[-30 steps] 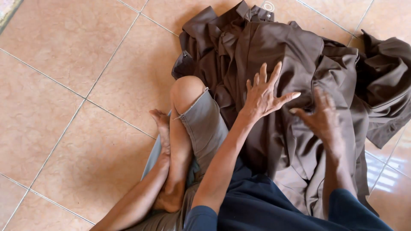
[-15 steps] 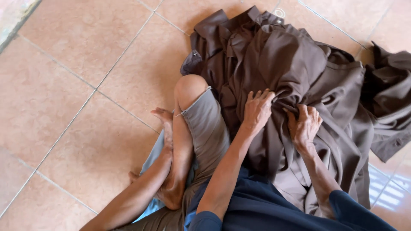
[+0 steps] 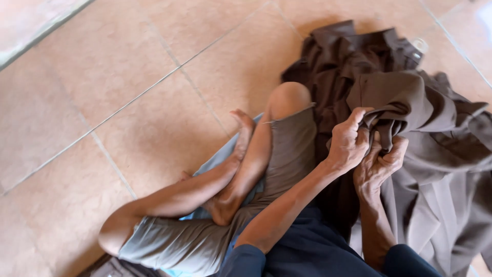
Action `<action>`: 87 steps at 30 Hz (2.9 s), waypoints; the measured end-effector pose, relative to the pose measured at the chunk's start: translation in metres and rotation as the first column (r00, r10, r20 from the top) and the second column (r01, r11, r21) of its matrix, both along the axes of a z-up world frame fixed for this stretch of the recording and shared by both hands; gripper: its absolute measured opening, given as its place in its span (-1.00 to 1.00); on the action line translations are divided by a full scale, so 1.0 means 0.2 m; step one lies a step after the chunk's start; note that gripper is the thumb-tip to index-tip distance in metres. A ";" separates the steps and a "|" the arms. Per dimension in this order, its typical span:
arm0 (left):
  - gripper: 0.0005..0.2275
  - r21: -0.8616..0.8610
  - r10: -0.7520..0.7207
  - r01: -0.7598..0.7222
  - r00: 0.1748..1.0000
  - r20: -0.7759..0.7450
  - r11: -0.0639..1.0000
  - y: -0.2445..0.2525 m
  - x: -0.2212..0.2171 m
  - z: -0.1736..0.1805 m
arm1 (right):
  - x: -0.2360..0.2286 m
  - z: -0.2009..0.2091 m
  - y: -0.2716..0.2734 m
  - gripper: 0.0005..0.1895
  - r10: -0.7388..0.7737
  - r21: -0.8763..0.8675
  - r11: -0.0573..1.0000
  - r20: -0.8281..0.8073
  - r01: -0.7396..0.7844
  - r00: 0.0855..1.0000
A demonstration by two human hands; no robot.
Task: Folding brown pants into neat squares while sitting on the floor.
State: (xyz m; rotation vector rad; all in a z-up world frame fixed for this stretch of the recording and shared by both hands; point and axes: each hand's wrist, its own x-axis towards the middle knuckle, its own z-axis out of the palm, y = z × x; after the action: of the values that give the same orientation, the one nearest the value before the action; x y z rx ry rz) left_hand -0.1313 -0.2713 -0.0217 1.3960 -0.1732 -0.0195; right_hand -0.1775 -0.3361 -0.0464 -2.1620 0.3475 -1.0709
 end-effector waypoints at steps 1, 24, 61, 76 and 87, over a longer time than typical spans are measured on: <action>-0.62 0.005 0.034 -0.034 0.999 0.003 0.999 0.09 0.04 0.04 | 0.05 0.08 0.09 -0.80 0.034 0.005 0.999 0.003 -0.034 0.999; -0.61 0.472 0.918 -0.791 0.370 -0.139 0.390 2.39 0.27 -1.24 | 0.78 -0.97 2.26 -0.60 0.879 -0.109 0.230 -0.402 -0.967 0.254; -0.86 -0.605 0.539 -0.255 0.767 0.348 0.754 2.02 0.37 0.76 | 0.70 0.46 1.38 -0.51 0.537 -0.015 0.742 0.611 -0.670 0.581; -0.21 0.797 0.645 -0.590 0.660 0.386 0.126 1.65 -0.27 -0.53 | 0.60 -0.38 1.26 -0.79 0.848 -0.082 0.267 -0.454 -0.960 0.275; -0.93 0.842 0.298 -0.528 0.790 0.536 -0.114 1.75 0.04 -0.97 | 1.22 -0.88 1.49 -0.21 0.282 -0.164 0.391 -0.915 -0.906 0.288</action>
State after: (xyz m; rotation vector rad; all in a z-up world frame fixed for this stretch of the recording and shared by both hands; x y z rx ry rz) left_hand -0.1242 0.0777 -0.2152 2.9164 0.2701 0.7032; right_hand 0.0671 -0.0388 -0.2219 -2.8891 -0.7641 0.4739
